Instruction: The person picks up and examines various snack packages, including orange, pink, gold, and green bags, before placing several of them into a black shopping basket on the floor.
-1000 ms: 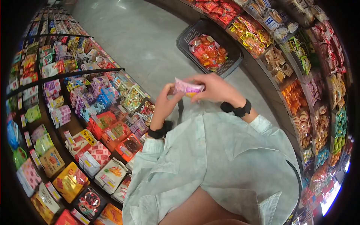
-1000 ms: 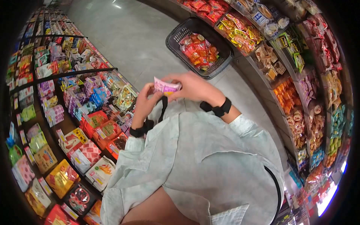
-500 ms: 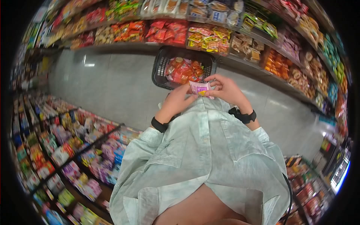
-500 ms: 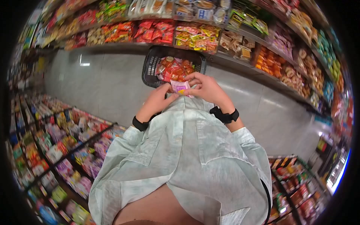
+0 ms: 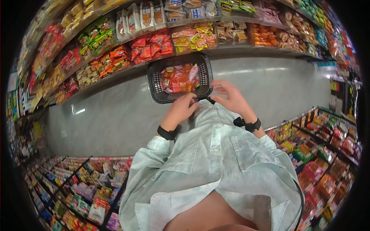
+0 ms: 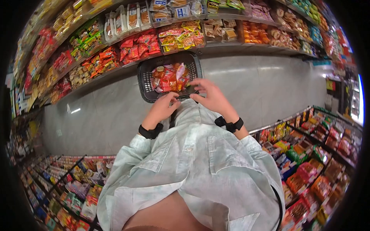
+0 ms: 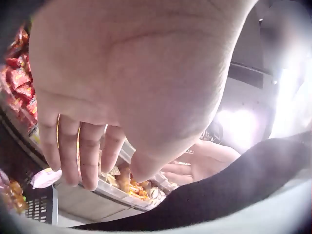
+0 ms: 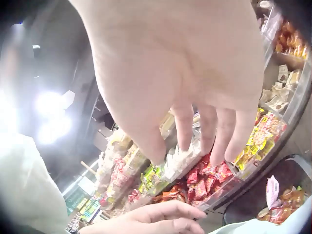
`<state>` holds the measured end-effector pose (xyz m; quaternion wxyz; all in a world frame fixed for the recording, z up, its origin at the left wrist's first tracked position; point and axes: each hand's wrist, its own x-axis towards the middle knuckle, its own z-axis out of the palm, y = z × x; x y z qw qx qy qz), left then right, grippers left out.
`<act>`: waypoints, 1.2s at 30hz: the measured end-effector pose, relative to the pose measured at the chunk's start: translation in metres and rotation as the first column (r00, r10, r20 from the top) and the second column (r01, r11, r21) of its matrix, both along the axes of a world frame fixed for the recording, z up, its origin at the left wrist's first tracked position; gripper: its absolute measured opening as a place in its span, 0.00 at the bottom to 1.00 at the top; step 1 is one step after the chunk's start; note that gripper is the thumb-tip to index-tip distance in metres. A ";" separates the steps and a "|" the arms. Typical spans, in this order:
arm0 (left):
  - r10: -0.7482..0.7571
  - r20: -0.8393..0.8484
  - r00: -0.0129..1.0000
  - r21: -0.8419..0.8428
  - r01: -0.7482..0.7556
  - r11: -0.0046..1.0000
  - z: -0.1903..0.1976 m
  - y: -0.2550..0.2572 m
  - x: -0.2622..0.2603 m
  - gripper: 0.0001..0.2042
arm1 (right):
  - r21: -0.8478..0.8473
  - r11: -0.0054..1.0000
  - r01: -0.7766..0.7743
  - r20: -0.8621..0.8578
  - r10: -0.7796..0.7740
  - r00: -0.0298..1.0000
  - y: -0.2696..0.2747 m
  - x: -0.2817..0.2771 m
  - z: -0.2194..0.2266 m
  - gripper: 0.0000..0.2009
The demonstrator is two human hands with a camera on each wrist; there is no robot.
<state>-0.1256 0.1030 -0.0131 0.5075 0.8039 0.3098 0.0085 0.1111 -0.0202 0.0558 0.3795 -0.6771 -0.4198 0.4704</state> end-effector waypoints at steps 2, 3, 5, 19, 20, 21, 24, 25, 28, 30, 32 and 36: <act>0.032 -0.019 0.999 -0.145 -0.034 0.989 -0.030 -0.006 -0.016 0.18 | -0.146 0.985 -0.092 -0.019 0.090 0.996 -0.010 -0.008 -0.001 0.20; 0.098 0.017 0.995 -0.261 -0.090 0.961 -0.066 -0.011 -0.025 0.17 | -0.165 0.982 -0.096 -0.006 0.096 0.995 -0.017 -0.015 0.002 0.16; 0.321 -0.002 0.947 -0.542 -0.271 0.796 -0.152 -0.028 -0.046 0.16 | -0.242 0.964 -0.113 0.051 0.129 0.990 -0.036 -0.020 -0.005 0.17; 0.460 -0.638 0.618 -0.435 -0.781 0.448 -0.279 -0.019 -0.251 0.08 | -0.510 0.797 0.323 0.600 0.061 0.798 -0.475 -0.024 -0.246 0.21; 0.466 -0.643 0.608 -0.409 -0.787 0.462 -0.288 -0.010 -0.250 0.08 | -0.412 0.870 0.271 0.588 0.027 0.809 -0.484 -0.028 -0.258 0.21; 0.432 -0.695 0.575 -0.390 -0.806 0.446 -0.297 -0.002 -0.247 0.09 | -0.310 0.927 0.211 0.569 0.003 0.822 -0.494 -0.031 -0.270 0.22; 0.338 -0.744 0.577 -0.349 -0.766 0.540 -0.321 0.017 -0.215 0.09 | -0.461 0.758 0.461 0.158 -0.441 0.884 -0.475 -0.039 -0.283 0.19; 0.336 -0.715 0.613 -0.357 -0.734 0.578 -0.318 0.021 -0.191 0.08 | -0.526 0.685 0.504 0.018 -0.584 0.811 -0.466 -0.041 -0.287 0.18; 0.305 -0.600 0.739 -0.383 -0.601 0.702 -0.288 0.029 -0.083 0.09 | -0.589 0.517 0.621 0.062 -0.737 0.673 -0.424 -0.017 -0.300 0.18; 0.243 -0.500 0.831 -0.405 -0.472 0.783 -0.264 0.026 -0.004 0.11 | -0.566 0.448 0.692 0.114 -0.788 0.604 -0.400 0.021 -0.304 0.16; 0.188 -0.433 0.882 -0.444 -0.390 0.807 -0.238 0.019 0.065 0.13 | -0.553 0.397 0.732 0.034 -0.867 0.496 -0.389 0.053 -0.310 0.13; 0.267 -0.381 0.885 -0.572 -0.452 0.685 -0.184 -0.021 0.199 0.09 | -0.592 0.293 0.751 -0.184 -0.956 0.228 -0.380 0.111 -0.345 0.10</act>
